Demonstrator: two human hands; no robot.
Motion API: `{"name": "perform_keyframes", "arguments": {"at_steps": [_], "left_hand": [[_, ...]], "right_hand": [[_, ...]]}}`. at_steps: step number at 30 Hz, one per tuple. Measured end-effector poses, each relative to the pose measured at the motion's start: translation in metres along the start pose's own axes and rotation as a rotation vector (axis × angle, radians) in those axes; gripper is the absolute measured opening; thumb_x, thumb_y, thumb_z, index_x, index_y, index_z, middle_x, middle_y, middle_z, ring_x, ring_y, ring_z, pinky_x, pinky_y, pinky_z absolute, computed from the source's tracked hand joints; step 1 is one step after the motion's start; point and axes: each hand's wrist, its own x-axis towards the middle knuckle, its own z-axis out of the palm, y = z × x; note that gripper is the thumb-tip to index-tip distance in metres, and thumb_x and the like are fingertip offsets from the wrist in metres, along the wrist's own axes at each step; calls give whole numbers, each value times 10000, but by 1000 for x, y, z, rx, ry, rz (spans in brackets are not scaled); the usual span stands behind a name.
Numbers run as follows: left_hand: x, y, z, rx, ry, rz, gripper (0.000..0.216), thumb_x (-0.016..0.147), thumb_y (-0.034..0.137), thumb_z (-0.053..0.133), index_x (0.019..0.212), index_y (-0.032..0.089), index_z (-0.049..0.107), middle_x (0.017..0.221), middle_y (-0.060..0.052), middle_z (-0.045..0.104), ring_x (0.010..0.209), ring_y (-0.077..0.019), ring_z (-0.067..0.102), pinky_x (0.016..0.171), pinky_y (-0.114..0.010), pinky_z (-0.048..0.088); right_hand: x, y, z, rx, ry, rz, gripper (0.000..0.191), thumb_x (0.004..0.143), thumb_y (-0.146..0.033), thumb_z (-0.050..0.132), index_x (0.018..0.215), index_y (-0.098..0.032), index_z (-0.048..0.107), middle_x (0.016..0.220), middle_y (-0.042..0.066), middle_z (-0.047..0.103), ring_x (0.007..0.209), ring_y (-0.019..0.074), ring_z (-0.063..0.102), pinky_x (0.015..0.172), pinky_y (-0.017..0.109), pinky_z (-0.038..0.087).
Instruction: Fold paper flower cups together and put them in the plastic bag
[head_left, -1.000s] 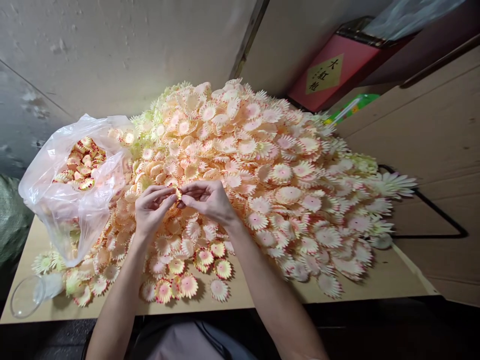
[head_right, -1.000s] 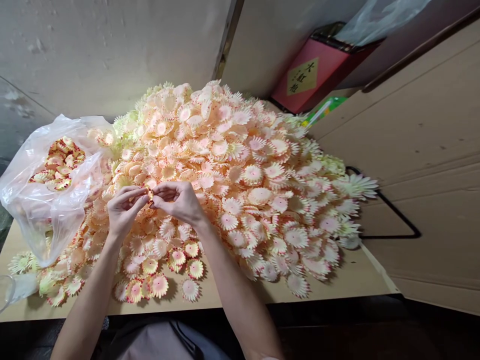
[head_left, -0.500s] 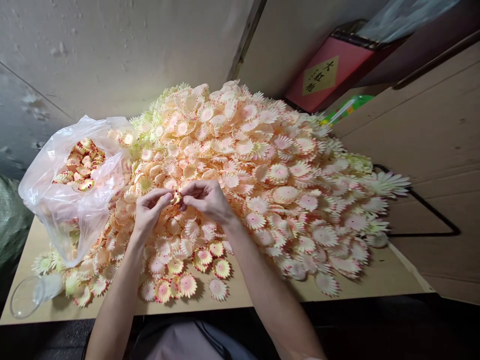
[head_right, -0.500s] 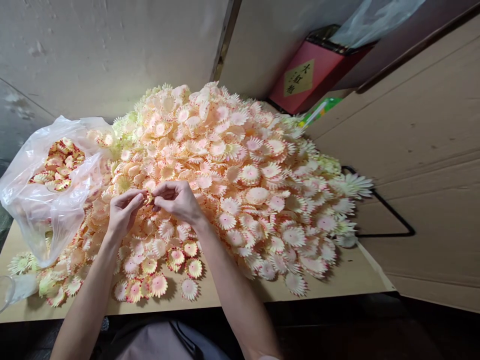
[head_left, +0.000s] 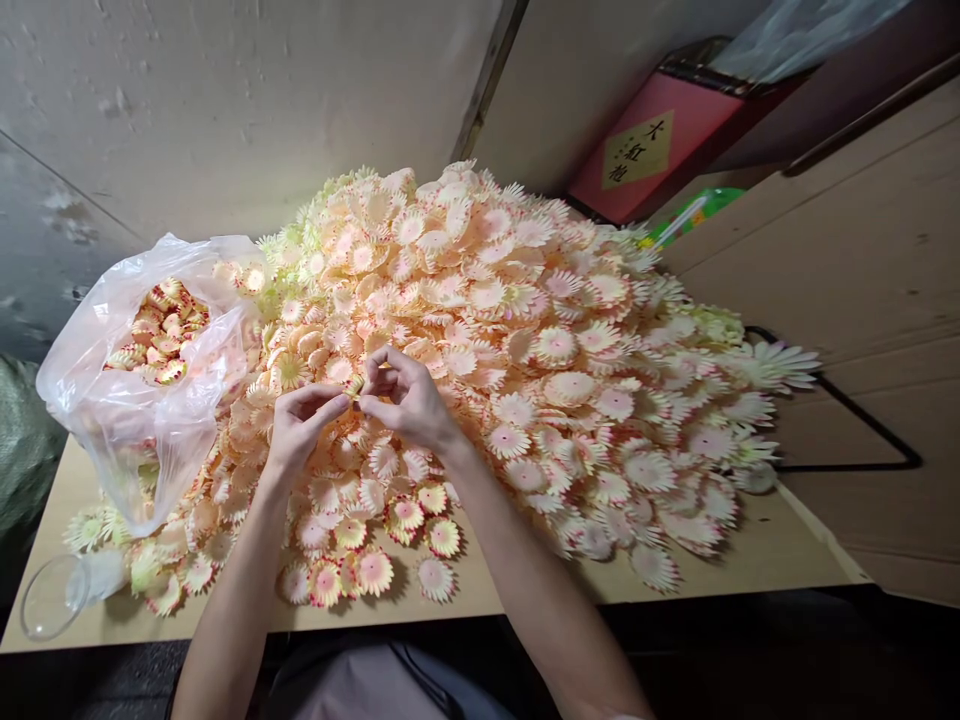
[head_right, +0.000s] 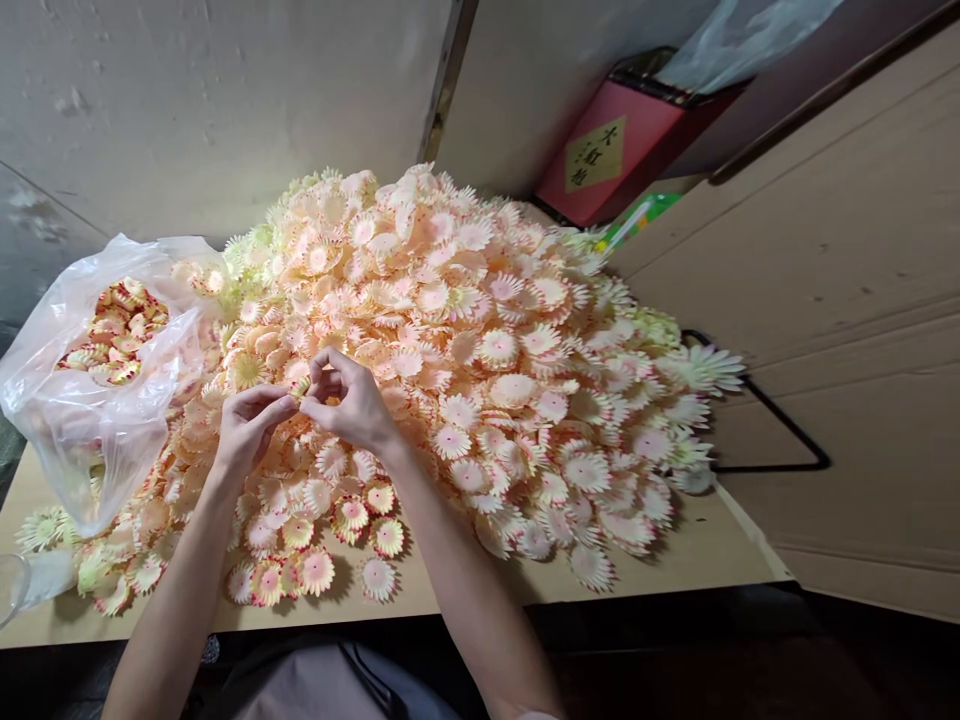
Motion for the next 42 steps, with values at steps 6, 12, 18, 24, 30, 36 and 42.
{"name": "perform_keyframes", "arguments": {"at_steps": [6,12,18,24,30,36,42], "left_hand": [[0,10,7,52,79,112,287,640,337,879,829,161,753,813,-48,752,734,-157,720,717,-269,601],[2,28,-8,223,180,235,245,759,357,798,914,178,734,856,-47,754,785,-146,723,741,-236,580],[-25,51,-37,400,227,291,203,820,336,742,940,175,708,847,-54,753,791,-158,733,712,-226,578],[-74,58,-55,672,242,378,120,835,256,713,937,194,709,823,-34,729,729,-146,700,672,-231,569],[-114,94,-79,1037,180,572,196,807,187,707,985,266,731,892,-23,737,795,-196,685,762,-317,550],[-85,134,-131,1375,379,639,103,824,302,727,925,320,738,820,49,711,596,-134,533,610,-292,454],[-31,144,-154,1351,502,466,302,862,463,661,1035,226,732,971,8,736,676,-150,684,623,-325,575]], "right_hand": [[1,-3,-2,69,-66,-19,259,760,-252,756,967,-203,606,813,3,709,771,144,697,774,293,581],[-9,-31,-16,32,38,-142,317,714,-260,832,970,-213,652,982,35,742,849,161,723,865,329,601],[-58,-61,-38,-346,-3,-151,177,775,-308,796,893,-205,713,873,45,752,715,169,714,662,296,609],[-115,-42,-38,-856,-233,-177,111,908,-196,634,968,-218,724,929,52,763,848,205,735,774,317,603],[-143,-16,-31,-1079,-276,-227,281,929,-97,508,1094,-236,688,1187,99,686,1032,247,710,847,379,625],[-146,-12,-33,-1125,-315,-255,300,886,-20,498,1038,-200,683,1066,86,712,1004,246,710,877,402,629],[-145,-7,-30,-1155,-254,-316,352,866,17,492,1086,-189,675,1052,95,707,951,234,707,846,392,631]]}}
